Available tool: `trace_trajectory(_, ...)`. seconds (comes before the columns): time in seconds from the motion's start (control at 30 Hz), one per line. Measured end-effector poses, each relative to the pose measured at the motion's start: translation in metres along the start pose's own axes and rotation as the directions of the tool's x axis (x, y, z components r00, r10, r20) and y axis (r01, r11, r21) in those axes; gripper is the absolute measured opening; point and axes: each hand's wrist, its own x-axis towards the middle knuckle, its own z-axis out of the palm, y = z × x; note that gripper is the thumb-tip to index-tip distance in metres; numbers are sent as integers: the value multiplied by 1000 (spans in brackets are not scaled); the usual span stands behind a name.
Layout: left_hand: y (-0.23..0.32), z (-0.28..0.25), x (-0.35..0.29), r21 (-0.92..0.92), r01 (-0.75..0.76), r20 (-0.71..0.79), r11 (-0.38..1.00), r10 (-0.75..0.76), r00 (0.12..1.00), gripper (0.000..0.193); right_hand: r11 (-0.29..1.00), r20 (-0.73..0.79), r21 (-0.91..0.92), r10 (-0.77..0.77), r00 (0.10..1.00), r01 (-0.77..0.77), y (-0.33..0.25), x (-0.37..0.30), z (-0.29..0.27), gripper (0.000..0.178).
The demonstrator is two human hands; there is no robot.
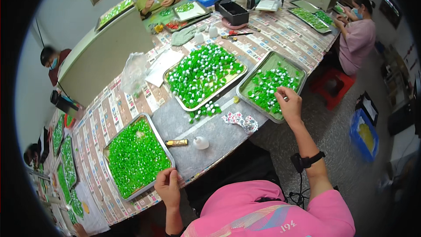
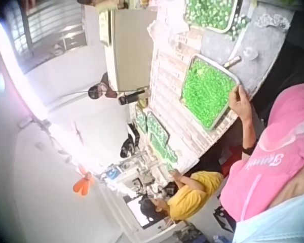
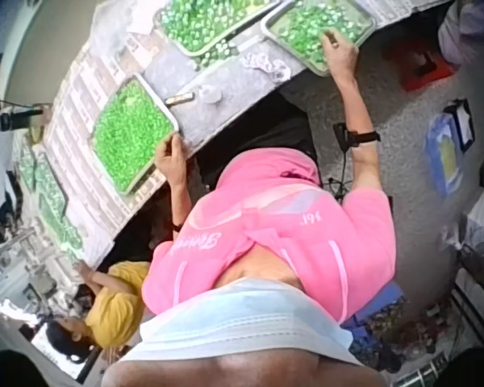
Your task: Manually assembling small green and white plastic components using adhesive and an applicator rod at a workbench.
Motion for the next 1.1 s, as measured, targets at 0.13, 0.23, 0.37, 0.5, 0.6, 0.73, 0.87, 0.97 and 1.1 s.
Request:
trace_trajectory(0.13,-20,1,-3,199,-245,50,949,240,970,5,907,161,-214,-334,929,363,10,-5,-1,41)
trace_trajectory(0.23,-23,1,-4,268,-339,52,902,338,940,5,838,377,-286,-347,859,464,11,-7,8,46)
trace_trajectory(0.37,-31,-1,-7,215,-283,11,935,287,958,4,814,465,-381,-241,852,438,22,23,7,49)
trace_trajectory(0.5,-23,4,-5,234,-400,5,886,411,912,5,821,414,-434,-183,892,370,45,56,14,47)
trace_trajectory(0.6,-25,2,-2,267,-448,-14,854,468,884,5,810,325,-432,-270,907,396,20,60,15,38)
trace_trajectory(0.73,-19,0,-3,250,-425,-35,870,446,894,6,860,470,-98,-403,785,500,-46,45,40,27)
trace_trajectory(0.87,-21,0,-2,183,-428,-55,885,444,894,7,837,611,50,-457,646,545,-75,12,79,30)
trace_trajectory(0.97,-21,-1,-4,137,-399,-69,906,411,909,8,820,614,-72,-412,674,567,-87,-13,102,44)
trace_trajectory(1.1,-21,-2,-5,103,-365,-64,925,372,926,7,843,515,-231,-316,796,485,-72,-24,136,65)
